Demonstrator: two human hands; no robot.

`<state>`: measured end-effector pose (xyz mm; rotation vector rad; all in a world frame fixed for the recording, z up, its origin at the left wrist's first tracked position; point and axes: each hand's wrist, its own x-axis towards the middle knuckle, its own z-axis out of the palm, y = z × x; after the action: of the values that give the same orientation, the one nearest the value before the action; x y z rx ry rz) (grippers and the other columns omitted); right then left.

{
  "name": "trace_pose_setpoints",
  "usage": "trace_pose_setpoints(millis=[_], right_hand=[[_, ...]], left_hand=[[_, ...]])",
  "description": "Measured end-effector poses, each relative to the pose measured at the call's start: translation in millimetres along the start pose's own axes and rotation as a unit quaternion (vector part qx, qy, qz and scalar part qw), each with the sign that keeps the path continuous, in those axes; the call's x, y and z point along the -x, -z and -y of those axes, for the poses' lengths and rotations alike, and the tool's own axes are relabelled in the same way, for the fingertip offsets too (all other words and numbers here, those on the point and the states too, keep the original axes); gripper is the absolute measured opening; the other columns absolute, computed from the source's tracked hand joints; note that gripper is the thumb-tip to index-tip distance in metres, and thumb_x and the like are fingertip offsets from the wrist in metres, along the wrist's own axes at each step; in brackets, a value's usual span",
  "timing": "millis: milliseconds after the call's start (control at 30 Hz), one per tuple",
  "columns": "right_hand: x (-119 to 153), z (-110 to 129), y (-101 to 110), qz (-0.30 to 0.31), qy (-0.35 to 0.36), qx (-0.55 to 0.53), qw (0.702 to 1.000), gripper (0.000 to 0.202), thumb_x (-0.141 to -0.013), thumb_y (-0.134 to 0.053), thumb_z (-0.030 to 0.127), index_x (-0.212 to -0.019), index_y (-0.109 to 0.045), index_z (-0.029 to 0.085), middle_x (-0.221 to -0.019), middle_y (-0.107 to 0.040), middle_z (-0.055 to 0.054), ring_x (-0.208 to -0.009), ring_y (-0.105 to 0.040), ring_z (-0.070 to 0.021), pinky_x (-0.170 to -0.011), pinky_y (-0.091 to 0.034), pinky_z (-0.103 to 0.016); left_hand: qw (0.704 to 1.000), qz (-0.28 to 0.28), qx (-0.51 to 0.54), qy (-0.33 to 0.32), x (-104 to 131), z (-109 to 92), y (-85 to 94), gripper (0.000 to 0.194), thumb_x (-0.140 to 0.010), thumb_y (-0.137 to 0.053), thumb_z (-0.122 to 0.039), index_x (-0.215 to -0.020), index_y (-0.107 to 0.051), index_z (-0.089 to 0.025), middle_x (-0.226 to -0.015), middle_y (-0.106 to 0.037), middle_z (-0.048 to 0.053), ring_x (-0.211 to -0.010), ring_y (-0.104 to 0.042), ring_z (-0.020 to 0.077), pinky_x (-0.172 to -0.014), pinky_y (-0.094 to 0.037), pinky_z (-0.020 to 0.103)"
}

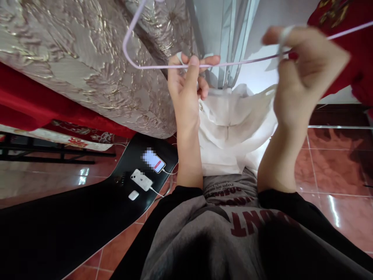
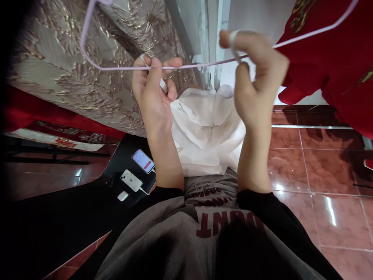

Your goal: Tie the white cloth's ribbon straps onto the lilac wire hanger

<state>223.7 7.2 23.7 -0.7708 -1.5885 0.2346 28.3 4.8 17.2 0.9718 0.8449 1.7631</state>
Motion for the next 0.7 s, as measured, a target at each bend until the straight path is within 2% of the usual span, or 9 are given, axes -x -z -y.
trace_pose_setpoints(millis=[100,200,333,433,500,567,633,700], right_hand=[[5,0,-12,0.053,-0.017,0.081,0.995,0.046,-0.093,-0.054,-0.002,-0.112,-0.083,0.029,-0.110,-0.082,0.002,-0.104,-0.075,-0.0184,-0.100,-0.058,-0.041],[6,-6,-12,0.038,-0.025,0.104,0.994,0.034,-0.103,-0.053,0.011,-0.109,-0.081,0.030,-0.106,-0.081,0.001,-0.102,-0.074,-0.0176,-0.099,-0.058,-0.041],[8,-13,-9,0.019,-0.003,0.116,0.993,0.026,-0.107,-0.055,0.028,-0.102,-0.080,0.030,-0.098,-0.080,0.001,-0.094,-0.071,-0.0169,-0.099,-0.055,-0.043],[11,-14,-10,0.021,-0.003,0.122,0.992,0.024,-0.106,-0.057,0.036,-0.101,-0.079,0.030,-0.100,-0.080,0.001,-0.095,-0.070,-0.0179,-0.102,-0.054,-0.044],[13,-12,-11,0.026,-0.019,0.131,0.991,0.022,-0.105,-0.058,0.039,-0.103,-0.079,0.031,-0.102,-0.080,0.001,-0.099,-0.069,-0.0191,-0.103,-0.054,-0.045],[14,-10,-12,0.028,-0.033,0.137,0.990,0.019,-0.103,-0.061,0.039,-0.102,-0.079,0.033,-0.103,-0.080,0.001,-0.101,-0.069,-0.0200,-0.105,-0.053,-0.046],[15,-8,-12,0.030,-0.043,0.138,0.989,0.016,-0.101,-0.062,0.039,-0.101,-0.078,0.035,-0.103,-0.080,0.002,-0.101,-0.068,-0.0208,-0.108,-0.052,-0.047],[15,-8,-12,0.033,-0.045,0.134,0.989,0.015,-0.101,-0.063,0.040,-0.101,-0.077,0.036,-0.104,-0.079,0.002,-0.103,-0.068,-0.0215,-0.109,-0.051,-0.048]], left_hand=[[1.000,-0.007,-0.002,0.005,1,-5,3.8,0.024,-0.111,-0.047,-0.014,-0.091,-0.045,-0.026,-0.093,-0.080,0.000,-0.054,-0.049,0.0140,-0.050,-0.032,0.029],[0.997,-0.074,0.034,-0.010,-2,-14,18.3,0.020,-0.111,-0.042,-0.012,-0.095,-0.044,-0.024,-0.100,-0.080,0.004,-0.054,-0.049,0.0119,-0.052,-0.034,0.027],[0.974,-0.189,0.012,-0.123,-11,-23,51.9,0.018,-0.106,-0.036,-0.008,-0.101,-0.049,-0.020,-0.122,-0.076,0.008,-0.073,-0.062,0.0109,-0.056,-0.042,0.022],[0.961,-0.199,-0.067,-0.182,-18,-28,70.5,0.027,-0.096,-0.037,0.001,-0.097,-0.052,-0.021,-0.125,-0.076,0.004,-0.088,-0.067,0.0128,-0.057,-0.044,0.021],[0.958,-0.189,-0.103,-0.191,-22,-34,72.8,0.034,-0.093,-0.033,0.006,-0.098,-0.058,-0.018,-0.124,-0.076,0.007,-0.094,-0.070,0.0157,-0.059,-0.047,0.022],[0.960,-0.188,-0.112,-0.174,-28,-42,68.4,0.036,-0.099,-0.033,0.002,-0.108,-0.063,-0.015,-0.128,-0.074,0.009,-0.105,-0.072,0.0192,-0.069,-0.054,0.025],[0.965,-0.200,-0.103,-0.135,-35,-52,61.0,0.027,-0.108,-0.040,-0.010,-0.122,-0.063,-0.017,-0.133,-0.071,0.007,-0.118,-0.071,0.0221,-0.084,-0.061,0.028],[0.967,-0.216,-0.087,-0.103,-45,-60,53.5,0.021,-0.113,-0.047,-0.023,-0.130,-0.060,-0.021,-0.131,-0.072,0.005,-0.127,-0.068,0.0236,-0.091,-0.063,0.030]])
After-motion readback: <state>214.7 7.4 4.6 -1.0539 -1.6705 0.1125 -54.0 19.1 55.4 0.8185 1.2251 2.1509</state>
